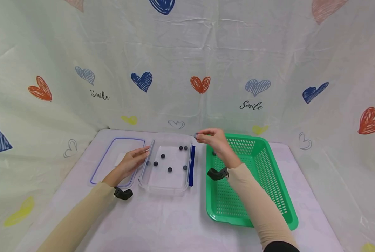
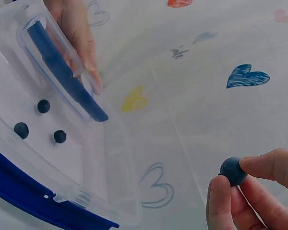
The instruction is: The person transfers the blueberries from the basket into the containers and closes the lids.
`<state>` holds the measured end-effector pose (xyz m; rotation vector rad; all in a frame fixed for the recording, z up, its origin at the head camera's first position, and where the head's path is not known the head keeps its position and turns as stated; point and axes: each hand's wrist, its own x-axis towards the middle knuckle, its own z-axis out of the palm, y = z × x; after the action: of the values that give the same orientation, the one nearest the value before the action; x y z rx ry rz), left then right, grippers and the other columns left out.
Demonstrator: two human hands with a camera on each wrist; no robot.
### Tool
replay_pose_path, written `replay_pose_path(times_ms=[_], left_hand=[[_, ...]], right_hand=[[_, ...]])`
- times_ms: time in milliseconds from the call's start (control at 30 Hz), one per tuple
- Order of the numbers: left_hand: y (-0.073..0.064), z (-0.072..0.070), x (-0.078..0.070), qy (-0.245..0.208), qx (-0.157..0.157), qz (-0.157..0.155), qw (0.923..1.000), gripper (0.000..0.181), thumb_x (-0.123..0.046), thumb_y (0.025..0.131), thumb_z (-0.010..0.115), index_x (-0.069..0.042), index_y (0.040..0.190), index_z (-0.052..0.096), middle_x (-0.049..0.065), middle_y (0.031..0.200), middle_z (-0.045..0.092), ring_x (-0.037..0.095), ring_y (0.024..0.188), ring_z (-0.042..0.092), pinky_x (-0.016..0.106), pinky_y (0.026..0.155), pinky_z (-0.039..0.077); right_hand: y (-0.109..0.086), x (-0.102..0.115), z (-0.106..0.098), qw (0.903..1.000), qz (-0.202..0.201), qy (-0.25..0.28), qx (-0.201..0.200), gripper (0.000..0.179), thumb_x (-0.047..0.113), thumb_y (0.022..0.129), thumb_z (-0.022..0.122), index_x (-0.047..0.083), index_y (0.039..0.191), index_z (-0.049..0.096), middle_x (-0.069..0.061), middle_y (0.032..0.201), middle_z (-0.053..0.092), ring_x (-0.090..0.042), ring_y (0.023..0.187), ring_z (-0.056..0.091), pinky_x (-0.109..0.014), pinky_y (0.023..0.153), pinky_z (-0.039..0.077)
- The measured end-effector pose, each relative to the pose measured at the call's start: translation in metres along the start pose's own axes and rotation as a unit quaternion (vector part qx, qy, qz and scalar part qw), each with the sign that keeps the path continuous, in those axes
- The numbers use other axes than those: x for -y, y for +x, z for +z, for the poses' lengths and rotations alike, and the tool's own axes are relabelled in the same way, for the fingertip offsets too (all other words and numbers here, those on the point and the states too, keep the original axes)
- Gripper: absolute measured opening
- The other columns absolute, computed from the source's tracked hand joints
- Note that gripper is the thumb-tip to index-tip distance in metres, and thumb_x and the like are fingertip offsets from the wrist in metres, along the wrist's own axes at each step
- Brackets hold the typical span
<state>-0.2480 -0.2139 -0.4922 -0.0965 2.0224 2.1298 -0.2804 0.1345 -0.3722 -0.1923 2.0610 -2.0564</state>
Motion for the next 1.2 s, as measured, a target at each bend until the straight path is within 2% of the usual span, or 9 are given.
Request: replay_pose_path(times_ms=[333,667,833,1000,1200], left_hand=[[0.000,0.000,-0.001,-0.003,0.000,-0.001,1.0000,0.053,-0.018,0.100,0.064,-0.007,0.148,0.047,0.016,0.151,0.044,0.023,0.136,0.043,0.028,0.109,0.040],[0.000,-0.001,-0.001,0.002,-0.003,-0.006,1.0000,0.053,-0.019,0.100,0.064,-0.007,0.149,0.047,0.015,0.152,0.043,0.023,0.136,0.043,0.028,0.109,0.040],[0.001,0.000,-0.001,-0.001,-0.004,-0.008,1.0000,0.052,-0.019,0.100,0.064,-0.008,0.148,0.047,0.015,0.151,0.044,0.022,0.135,0.044,0.026,0.107,0.042],[0.001,-0.001,-0.001,0.000,-0.004,-0.008,1.0000,0.053,-0.019,0.100,0.064,-0.009,0.148,0.048,0.014,0.151,0.045,0.022,0.135,0.044,0.025,0.107,0.042],[0.002,-0.001,0.000,-0.005,-0.004,-0.005,1.0000,0.054,-0.019,0.099,0.065,-0.007,0.148,0.047,0.016,0.151,0.044,0.021,0.134,0.045,0.026,0.107,0.042]], right_hand=[[0.004,0.002,0.013,0.9998,0.010,-0.013,0.010,0.030,0.004,0.093,0.070,-0.010,0.119,0.064,-0.015,0.112,0.065,-0.020,0.093,0.070,-0.037,0.096,0.054],[0.010,-0.002,0.023,0.9997,0.013,-0.008,0.020,0.028,0.001,0.093,0.069,-0.012,0.117,0.064,-0.015,0.105,0.068,-0.023,0.092,0.070,-0.043,0.098,0.052],[0.012,-0.005,0.028,0.9996,0.019,0.003,0.022,0.028,-0.001,0.093,0.069,-0.013,0.117,0.063,-0.014,0.102,0.069,-0.026,0.094,0.070,-0.050,0.102,0.048],[0.015,-0.006,0.033,0.9995,0.022,-0.011,0.018,0.027,-0.001,0.093,0.069,-0.012,0.116,0.064,-0.015,0.102,0.070,-0.028,0.097,0.070,-0.051,0.103,0.047],[0.019,-0.011,0.035,0.9989,0.022,-0.035,0.022,0.025,0.002,0.093,0.069,-0.010,0.114,0.066,-0.017,0.104,0.070,-0.040,0.108,0.064,-0.051,0.103,0.047]])
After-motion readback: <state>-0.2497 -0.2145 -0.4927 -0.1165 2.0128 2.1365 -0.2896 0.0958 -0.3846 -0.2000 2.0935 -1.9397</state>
